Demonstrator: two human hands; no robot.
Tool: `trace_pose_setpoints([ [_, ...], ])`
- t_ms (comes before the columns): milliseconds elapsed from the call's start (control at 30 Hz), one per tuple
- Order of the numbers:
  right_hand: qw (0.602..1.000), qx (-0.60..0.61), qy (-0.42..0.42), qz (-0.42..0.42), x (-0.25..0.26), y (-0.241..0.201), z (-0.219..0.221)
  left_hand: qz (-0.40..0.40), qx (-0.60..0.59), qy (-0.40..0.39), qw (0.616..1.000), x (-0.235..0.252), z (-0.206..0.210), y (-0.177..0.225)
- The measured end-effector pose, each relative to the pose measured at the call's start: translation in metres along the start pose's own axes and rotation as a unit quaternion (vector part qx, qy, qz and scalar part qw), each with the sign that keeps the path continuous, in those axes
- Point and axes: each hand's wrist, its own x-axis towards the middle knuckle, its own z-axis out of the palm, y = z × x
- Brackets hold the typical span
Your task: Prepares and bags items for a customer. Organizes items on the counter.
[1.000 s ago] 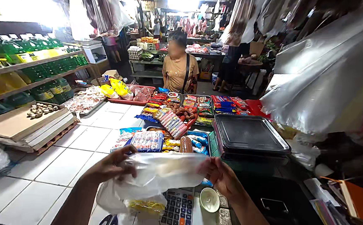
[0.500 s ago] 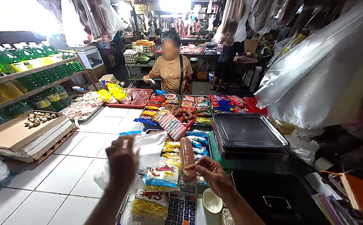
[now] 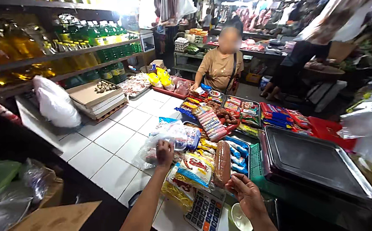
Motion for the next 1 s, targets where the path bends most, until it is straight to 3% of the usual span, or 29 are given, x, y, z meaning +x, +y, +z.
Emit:
trace_pose_setpoints([
  [33,1.000,-0.003,-0.006,0.008,0.003,0.002,0.005,0.044,-0.018,-0.017,0.999,0.009,0.004,0.004],
  [100,0.999,-0.016,-0.020,0.024,0.006,0.005,0.016,0.090,-0.010,-0.154,0.984,0.027,0.015,0.009],
  [167,0.998,-0.023,-0.042,0.032,0.008,0.007,0.026,0.073,0.076,-0.311,0.944,0.044,0.029,0.010],
  [233,0.998,-0.022,-0.060,0.027,0.007,0.004,0.030,0.054,0.151,-0.371,0.915,0.054,0.033,0.008],
  [333,0.998,-0.016,-0.062,0.023,0.009,-0.001,0.021,0.049,0.102,-0.345,0.932,0.059,0.018,0.011],
  [400,0.998,-0.009,-0.057,0.030,0.016,-0.001,0.013,0.132,-0.066,-0.276,0.950,0.041,-0.007,0.035],
  [467,0.996,-0.004,-0.088,0.030,0.024,-0.001,0.008,0.235,-0.231,-0.259,0.908,0.005,-0.030,0.074],
  [567,0.994,-0.015,-0.105,0.021,0.023,-0.004,0.018,0.290,-0.331,-0.357,0.824,-0.051,-0.046,0.110],
  [667,0.998,-0.022,-0.054,0.021,0.021,-0.005,0.031,0.236,-0.367,-0.408,0.802,-0.079,-0.040,0.109],
  [833,0.993,0.056,0.036,0.094,0.019,0.015,0.031,-0.076,-0.383,-0.363,0.846,-0.101,-0.031,0.108],
  [900,0.988,0.095,0.045,0.114,0.013,0.022,0.029,-0.106,-0.356,-0.369,0.852,-0.103,-0.024,0.107],
  [1000,0.992,0.080,0.080,0.065,0.009,0.029,0.015,-0.040,-0.307,-0.371,0.875,-0.103,-0.014,0.104],
])
